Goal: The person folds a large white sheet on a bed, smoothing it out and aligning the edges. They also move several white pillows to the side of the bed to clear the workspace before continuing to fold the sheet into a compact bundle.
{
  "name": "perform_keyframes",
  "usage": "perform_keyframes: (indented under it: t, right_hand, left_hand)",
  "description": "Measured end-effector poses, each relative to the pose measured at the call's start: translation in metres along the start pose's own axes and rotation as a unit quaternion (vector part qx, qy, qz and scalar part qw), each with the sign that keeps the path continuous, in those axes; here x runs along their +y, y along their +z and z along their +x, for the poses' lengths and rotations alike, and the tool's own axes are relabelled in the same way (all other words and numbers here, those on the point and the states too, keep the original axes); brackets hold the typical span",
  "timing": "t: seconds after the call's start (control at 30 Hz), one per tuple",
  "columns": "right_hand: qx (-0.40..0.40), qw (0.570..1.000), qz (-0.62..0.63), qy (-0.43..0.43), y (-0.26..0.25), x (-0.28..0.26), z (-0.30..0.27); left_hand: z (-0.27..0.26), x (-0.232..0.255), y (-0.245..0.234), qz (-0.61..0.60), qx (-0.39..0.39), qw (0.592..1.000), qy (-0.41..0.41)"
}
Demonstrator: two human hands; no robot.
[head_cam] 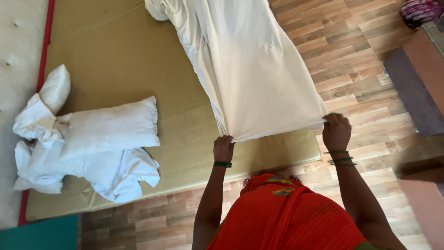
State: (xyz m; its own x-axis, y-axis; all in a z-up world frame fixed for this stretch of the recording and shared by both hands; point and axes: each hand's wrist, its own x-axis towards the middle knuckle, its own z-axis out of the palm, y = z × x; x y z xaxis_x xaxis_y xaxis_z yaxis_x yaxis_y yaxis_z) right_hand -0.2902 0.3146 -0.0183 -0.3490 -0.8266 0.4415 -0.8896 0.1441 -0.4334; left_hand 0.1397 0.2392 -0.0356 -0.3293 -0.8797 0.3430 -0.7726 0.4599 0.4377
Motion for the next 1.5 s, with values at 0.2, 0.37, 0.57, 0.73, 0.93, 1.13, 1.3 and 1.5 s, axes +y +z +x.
perform_keyframes:
  t: [0.2, 0.37, 0.57, 0.73, 0.93, 1.13, 1.3, 1.5]
  right_hand:
    - [-0.297, 0.949, -0.052, 0.087, 0.066, -0.024, -0.068]
    - [-0.316, 0.93, 0.185, 0.031, 0.096, -0.107, -0.1]
    - [-0.303, 0.919, 0.226, -0.111, 0.093, -0.215, -0.095]
    - [-0.344, 0.926, 0.119, -0.097, 0.081, -0.222, -0.075]
    - [-0.338, 0.91, 0.154, -0.186, 0.039, -0.238, -0.069]
    - [-0.287, 0.931, 0.152, -0.167, -0.002, -0.234, -0.057]
    - [-0.261, 0.947, 0.155, -0.1, -0.012, -0.22, -0.055]
    - [-0.25, 0.958, 0.142, -0.009, 0.029, -0.191, -0.07]
  left_hand:
    - [0.009, -0.016, -0.021, 0.018, -0.111, 0.993, 0.046]
    - [0.005, 0.0, -0.017, 0.002, -0.194, 0.976, 0.099]
    - [-0.003, 0.013, -0.019, -0.039, -0.219, 0.969, 0.107]
    - [-0.014, -0.017, -0.022, -0.028, -0.117, 0.981, 0.152]
    - [0.004, -0.067, 0.007, 0.077, 0.026, 0.994, 0.071]
    - [0.074, -0.121, 0.02, 0.043, 0.265, 0.957, -0.109]
    - [0.092, -0.137, 0.003, -0.185, 0.316, 0.916, -0.166]
    - [0.044, -0.156, -0.011, -0.183, 0.219, 0.955, -0.085]
